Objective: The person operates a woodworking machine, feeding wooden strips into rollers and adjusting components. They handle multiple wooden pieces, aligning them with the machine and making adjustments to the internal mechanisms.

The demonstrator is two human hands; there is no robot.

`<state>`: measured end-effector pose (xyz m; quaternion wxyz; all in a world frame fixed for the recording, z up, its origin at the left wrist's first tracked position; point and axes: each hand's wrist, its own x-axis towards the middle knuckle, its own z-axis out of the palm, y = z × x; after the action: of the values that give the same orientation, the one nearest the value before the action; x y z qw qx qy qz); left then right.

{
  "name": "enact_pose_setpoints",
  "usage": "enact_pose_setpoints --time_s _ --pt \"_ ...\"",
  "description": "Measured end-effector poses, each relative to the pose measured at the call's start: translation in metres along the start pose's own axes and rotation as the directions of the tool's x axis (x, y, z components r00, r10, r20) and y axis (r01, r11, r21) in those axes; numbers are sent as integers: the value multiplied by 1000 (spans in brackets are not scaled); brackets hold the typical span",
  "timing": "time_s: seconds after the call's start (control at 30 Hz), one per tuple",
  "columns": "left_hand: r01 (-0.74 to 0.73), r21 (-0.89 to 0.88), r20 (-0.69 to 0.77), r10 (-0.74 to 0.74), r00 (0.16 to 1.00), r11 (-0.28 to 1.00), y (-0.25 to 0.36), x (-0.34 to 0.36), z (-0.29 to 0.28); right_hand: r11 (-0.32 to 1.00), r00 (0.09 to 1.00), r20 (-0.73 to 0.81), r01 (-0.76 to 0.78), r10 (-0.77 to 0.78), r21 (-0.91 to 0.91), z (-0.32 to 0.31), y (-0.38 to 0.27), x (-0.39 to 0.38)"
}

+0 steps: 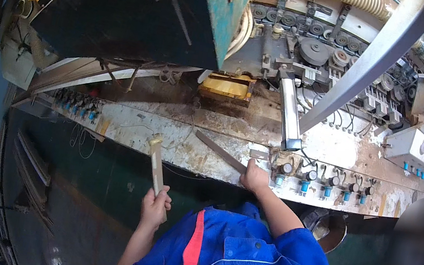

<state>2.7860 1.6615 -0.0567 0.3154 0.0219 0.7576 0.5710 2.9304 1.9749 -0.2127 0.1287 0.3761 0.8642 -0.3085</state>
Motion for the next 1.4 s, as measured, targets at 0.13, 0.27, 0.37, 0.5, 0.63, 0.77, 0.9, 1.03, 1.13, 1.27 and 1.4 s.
enact_pose_setpoints --time_s 0.13,0.27,0.37,0.5,0.63,0.77,0.9,1.03,1.13,1.27,1.4 --pt "21 -58 -18 -22 1000 998 -10 -6 -15 866 971 -198 213 -136 453 6 24 -68" --pt "84 -48 -53 -86 995 995 -8 -13 -26 559 991 -110 136 -80 818 -72 -40 -107" --pt "88 -36 -34 -90 995 995 -4 -11 -25 294 995 -89 96 -37 951 -117 -80 -83" --pt "63 -62 -22 -65 998 996 -3 -11 -26 -94 996 -92 91 -9 991 -176 -124 -39" --pt "78 -74 -17 -80 997 994 -7 -13 -27 -317 999 -52 49 0 947 -205 -133 19" --pt "106 -63 -46 -109 993 992 -7 -21 -32 -306 999 43 -34 22 952 -220 -153 67" --pt "143 -55 -94 -148 984 988 -6 -23 -39 -331 996 57 -30 72 943 -221 -159 108" --pt "177 -48 -123 -182 976 983 2 -24 -38 -405 988 119 -71 95 912 -233 -165 128" --pt "172 -36 -125 -175 977 984 5 -22 -36 -399 978 139 -67 154 915 -245 -176 129" --pt "161 -45 -107 -165 980 986 4 -17 -33 -373 974 126 -47 188 926 -249 -187 132" --pt "153 -60 -90 -158 983 986 8 -14 -29 -362 971 104 -20 215 932 -249 -188 138"
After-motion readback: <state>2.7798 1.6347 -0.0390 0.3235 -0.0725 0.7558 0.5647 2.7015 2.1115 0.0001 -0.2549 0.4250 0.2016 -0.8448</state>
